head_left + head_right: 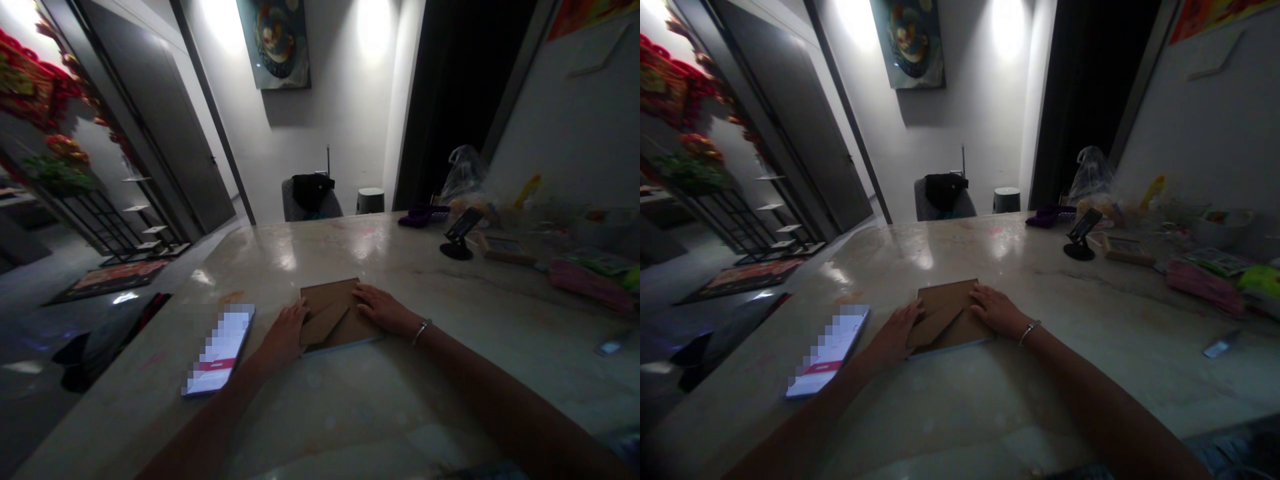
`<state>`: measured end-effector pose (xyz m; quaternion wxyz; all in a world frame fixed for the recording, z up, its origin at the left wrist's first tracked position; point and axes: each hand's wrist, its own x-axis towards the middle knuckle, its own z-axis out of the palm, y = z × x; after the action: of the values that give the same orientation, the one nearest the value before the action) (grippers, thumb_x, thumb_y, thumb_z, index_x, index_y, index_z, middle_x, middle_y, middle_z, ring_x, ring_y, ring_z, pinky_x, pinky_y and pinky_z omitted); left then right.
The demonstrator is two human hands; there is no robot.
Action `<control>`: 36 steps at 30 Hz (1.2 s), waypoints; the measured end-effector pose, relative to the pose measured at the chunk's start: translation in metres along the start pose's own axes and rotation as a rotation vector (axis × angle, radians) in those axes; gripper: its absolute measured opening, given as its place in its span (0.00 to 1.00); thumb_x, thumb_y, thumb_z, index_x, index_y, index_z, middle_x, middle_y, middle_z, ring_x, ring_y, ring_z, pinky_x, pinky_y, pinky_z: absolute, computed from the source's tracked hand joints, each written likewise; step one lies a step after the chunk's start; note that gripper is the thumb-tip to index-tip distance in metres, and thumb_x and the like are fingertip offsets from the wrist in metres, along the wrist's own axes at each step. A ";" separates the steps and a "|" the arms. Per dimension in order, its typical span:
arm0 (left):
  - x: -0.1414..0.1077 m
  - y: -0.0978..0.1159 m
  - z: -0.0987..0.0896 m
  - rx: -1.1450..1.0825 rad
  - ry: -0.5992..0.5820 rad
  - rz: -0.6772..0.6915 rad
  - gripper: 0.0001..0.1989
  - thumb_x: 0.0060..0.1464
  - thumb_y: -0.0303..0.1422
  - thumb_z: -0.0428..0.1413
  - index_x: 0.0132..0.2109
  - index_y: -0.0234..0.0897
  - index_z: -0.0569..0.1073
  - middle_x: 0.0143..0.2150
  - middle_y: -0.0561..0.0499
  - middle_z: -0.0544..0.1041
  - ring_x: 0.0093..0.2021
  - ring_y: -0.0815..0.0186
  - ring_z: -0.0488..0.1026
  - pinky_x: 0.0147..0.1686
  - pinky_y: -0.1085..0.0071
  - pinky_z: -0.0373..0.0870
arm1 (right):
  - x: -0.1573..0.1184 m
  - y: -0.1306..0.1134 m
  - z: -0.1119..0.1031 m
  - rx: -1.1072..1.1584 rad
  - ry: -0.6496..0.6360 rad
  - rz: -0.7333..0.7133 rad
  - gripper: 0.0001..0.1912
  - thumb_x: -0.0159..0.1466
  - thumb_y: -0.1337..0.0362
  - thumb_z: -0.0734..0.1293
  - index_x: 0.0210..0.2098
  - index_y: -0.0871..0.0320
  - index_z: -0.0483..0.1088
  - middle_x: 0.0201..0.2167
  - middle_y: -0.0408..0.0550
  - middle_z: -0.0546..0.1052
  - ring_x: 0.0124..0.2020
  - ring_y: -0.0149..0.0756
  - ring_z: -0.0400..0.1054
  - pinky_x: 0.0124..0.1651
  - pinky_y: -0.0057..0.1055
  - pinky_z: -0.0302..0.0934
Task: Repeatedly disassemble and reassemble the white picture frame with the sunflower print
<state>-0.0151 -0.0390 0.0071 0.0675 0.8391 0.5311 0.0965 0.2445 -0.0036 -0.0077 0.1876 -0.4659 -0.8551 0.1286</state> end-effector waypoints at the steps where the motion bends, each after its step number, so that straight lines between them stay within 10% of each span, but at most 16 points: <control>1: 0.001 0.000 -0.001 0.005 -0.008 0.001 0.33 0.40 0.28 0.55 0.56 0.32 0.56 0.61 0.37 0.54 0.58 0.54 0.56 0.55 0.57 0.53 | 0.000 0.001 -0.001 0.014 -0.011 0.002 0.25 0.63 0.56 0.52 0.57 0.62 0.57 0.60 0.55 0.55 0.60 0.39 0.48 0.61 0.38 0.42; 9: -0.002 -0.005 -0.023 -0.102 -0.234 0.003 0.40 0.42 0.51 0.53 0.60 0.38 0.53 0.65 0.41 0.44 0.62 0.52 0.48 0.56 0.56 0.50 | -0.011 0.009 -0.015 0.214 -0.212 -0.054 0.38 0.53 0.44 0.61 0.59 0.54 0.52 0.63 0.52 0.45 0.63 0.44 0.39 0.61 0.43 0.39; 15: -0.004 -0.007 -0.015 -0.091 -0.183 -0.006 0.39 0.43 0.54 0.51 0.60 0.41 0.54 0.65 0.43 0.47 0.62 0.53 0.48 0.57 0.56 0.48 | -0.011 -0.004 -0.012 0.165 -0.219 -0.017 0.41 0.51 0.43 0.63 0.59 0.53 0.51 0.63 0.53 0.43 0.63 0.47 0.37 0.61 0.46 0.36; 36: 0.004 -0.014 0.005 -0.106 0.043 -0.046 0.28 0.43 0.21 0.48 0.54 0.38 0.61 0.62 0.44 0.55 0.60 0.58 0.54 0.56 0.59 0.54 | -0.007 0.002 -0.002 0.051 -0.069 0.002 0.25 0.62 0.60 0.57 0.58 0.58 0.54 0.60 0.51 0.54 0.60 0.42 0.47 0.60 0.41 0.44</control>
<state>-0.0245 -0.0299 -0.0009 0.1026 0.8196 0.5458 0.1408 0.2506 -0.0087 -0.0083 0.1699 -0.4570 -0.8571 0.1665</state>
